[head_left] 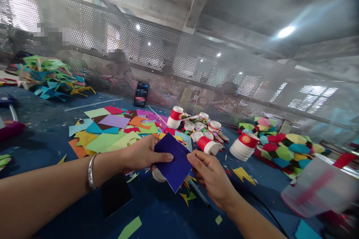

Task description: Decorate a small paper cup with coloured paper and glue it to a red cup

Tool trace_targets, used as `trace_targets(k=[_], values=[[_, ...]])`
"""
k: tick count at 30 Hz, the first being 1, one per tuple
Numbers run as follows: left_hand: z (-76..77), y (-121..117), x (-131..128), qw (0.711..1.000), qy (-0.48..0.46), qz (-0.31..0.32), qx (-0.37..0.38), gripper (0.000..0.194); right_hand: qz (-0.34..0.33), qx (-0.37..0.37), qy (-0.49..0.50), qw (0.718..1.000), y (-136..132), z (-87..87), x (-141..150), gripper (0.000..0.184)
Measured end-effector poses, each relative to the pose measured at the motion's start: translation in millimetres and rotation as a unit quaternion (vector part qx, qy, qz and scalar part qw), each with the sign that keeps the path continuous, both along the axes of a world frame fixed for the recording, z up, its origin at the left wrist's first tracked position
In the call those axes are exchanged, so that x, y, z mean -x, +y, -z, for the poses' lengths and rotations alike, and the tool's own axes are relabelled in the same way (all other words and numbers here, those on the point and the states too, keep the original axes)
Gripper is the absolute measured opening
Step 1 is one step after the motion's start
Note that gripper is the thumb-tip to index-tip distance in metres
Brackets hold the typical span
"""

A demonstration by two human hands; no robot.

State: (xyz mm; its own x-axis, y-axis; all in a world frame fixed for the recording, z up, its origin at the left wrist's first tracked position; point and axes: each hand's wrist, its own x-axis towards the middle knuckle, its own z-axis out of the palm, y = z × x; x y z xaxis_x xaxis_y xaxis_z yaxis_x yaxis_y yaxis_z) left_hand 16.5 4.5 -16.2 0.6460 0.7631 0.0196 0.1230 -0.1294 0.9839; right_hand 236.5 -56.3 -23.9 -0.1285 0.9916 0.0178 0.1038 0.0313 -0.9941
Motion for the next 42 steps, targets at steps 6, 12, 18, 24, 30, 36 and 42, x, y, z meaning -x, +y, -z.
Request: trace_targets(k=[6, 12, 18, 24, 30, 36, 42], values=[[-2.1, -7.4, -4.4, 1.0, -0.016, 0.001, 0.008, 0.029, -0.005, -0.005, 0.009, 1.0, 0.8, -0.7, -1.2, 0.048], [-2.9, -10.5, 0.0, 0.996, -0.084, -0.017, -0.002, 0.039, 0.002, -0.001, 0.031, 1.0, 2.0, 1.3, -4.6, 0.045], [3.9, -8.8, -5.9, 0.997, -0.078, 0.022, -0.004, 0.033, -0.014, -0.004, 0.078, 0.997, 2.1, 4.7, -3.5, 0.04], [5.8, -5.4, -9.3, 0.994, -0.093, 0.029, 0.051, 0.034, -0.004, 0.03, 0.118, 0.993, 0.5, 2.3, 0.8, 0.042], [-2.3, 1.0, -1.1, 0.994, -0.087, 0.062, 0.036, 0.029, -0.022, 0.052, 0.129, 0.99, -1.3, 0.2, 2.9, 0.043], [0.5, -6.0, -4.2, 0.99, -0.104, 0.04, 0.081, 0.031, -0.012, 0.048, 0.147, 0.988, -5.0, -0.4, 4.1, 0.042], [-3.2, -14.2, -8.2, 0.981, -0.115, -0.055, 0.15, 0.039, 0.006, 0.071, 0.123, 0.99, -4.9, -3.6, 6.3, 0.046]])
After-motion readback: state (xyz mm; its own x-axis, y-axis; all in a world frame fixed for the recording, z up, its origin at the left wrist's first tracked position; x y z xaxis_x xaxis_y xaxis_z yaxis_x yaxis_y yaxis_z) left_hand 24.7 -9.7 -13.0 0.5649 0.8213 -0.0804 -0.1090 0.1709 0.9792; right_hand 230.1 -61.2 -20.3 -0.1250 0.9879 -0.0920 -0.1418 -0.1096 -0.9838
